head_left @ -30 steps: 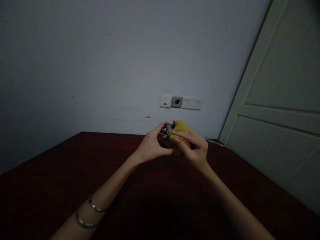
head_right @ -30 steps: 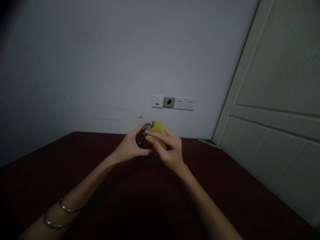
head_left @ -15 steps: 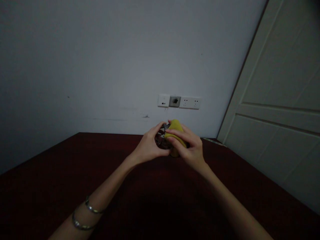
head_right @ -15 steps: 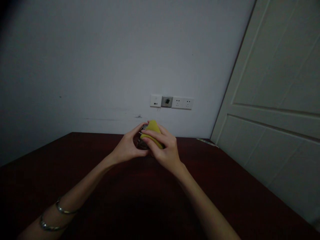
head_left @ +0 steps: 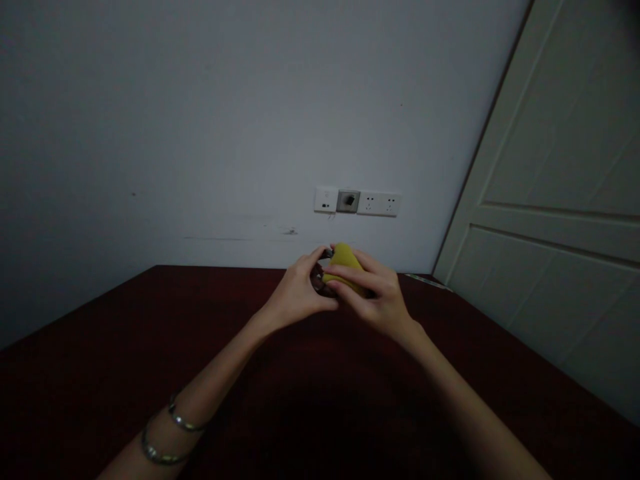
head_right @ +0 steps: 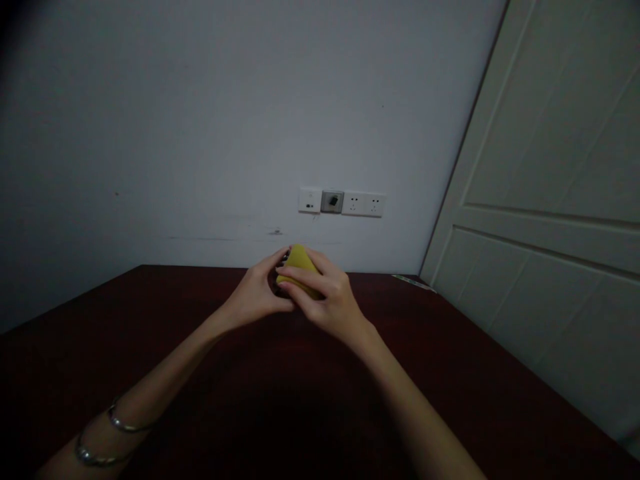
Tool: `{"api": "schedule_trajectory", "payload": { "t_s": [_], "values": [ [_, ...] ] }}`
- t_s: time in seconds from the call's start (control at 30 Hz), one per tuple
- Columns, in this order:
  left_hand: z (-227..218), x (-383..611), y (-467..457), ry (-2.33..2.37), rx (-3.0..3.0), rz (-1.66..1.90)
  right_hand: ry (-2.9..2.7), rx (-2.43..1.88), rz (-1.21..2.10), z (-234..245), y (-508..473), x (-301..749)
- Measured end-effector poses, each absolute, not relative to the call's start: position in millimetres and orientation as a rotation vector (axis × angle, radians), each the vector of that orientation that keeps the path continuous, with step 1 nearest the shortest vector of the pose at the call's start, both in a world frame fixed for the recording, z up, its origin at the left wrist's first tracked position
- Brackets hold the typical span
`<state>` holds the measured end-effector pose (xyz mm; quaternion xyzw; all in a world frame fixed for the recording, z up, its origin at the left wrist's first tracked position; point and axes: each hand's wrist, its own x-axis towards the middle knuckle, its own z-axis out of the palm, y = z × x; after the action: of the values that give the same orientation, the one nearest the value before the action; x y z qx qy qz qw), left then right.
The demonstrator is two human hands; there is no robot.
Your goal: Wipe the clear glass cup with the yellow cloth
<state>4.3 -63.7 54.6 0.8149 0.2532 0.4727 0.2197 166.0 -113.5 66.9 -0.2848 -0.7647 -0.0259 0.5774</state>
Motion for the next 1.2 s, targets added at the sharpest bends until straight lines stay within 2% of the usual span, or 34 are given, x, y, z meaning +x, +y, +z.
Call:
{"api": "schedule_trajectory", "payload": {
  "t_s": [0.27,0.53,0.63,0.83,0.97,1.2],
  "values": [
    [62.2,7.7,-71.0,0.766,2.283,1.29,-1.541,-0.75,0.191,65.1,-103.3,166.5],
    [59.0,5.9,-66.7,0.725,2.237,1.27,-1.736,-0.648,-0.066,57.3,-107.1,161.3],
    [60.4,5.5,-68.1,0.725,2.281,1.275,-1.59,-0.705,0.058,60.0,-105.7,162.0],
    [68.8,7.0,-79.5,0.584,2.26,1.196,-1.322,-0.75,0.521,62.9,-93.2,167.0],
    [71.1,8.2,-82.8,0.56,2.15,1.18,-1.327,-0.664,0.645,62.0,-91.2,169.3],
    [72.2,7.7,-77.0,0.478,1.827,1.07,-1.68,-0.574,0.404,61.3,-101.8,179.6]
  ]
}}
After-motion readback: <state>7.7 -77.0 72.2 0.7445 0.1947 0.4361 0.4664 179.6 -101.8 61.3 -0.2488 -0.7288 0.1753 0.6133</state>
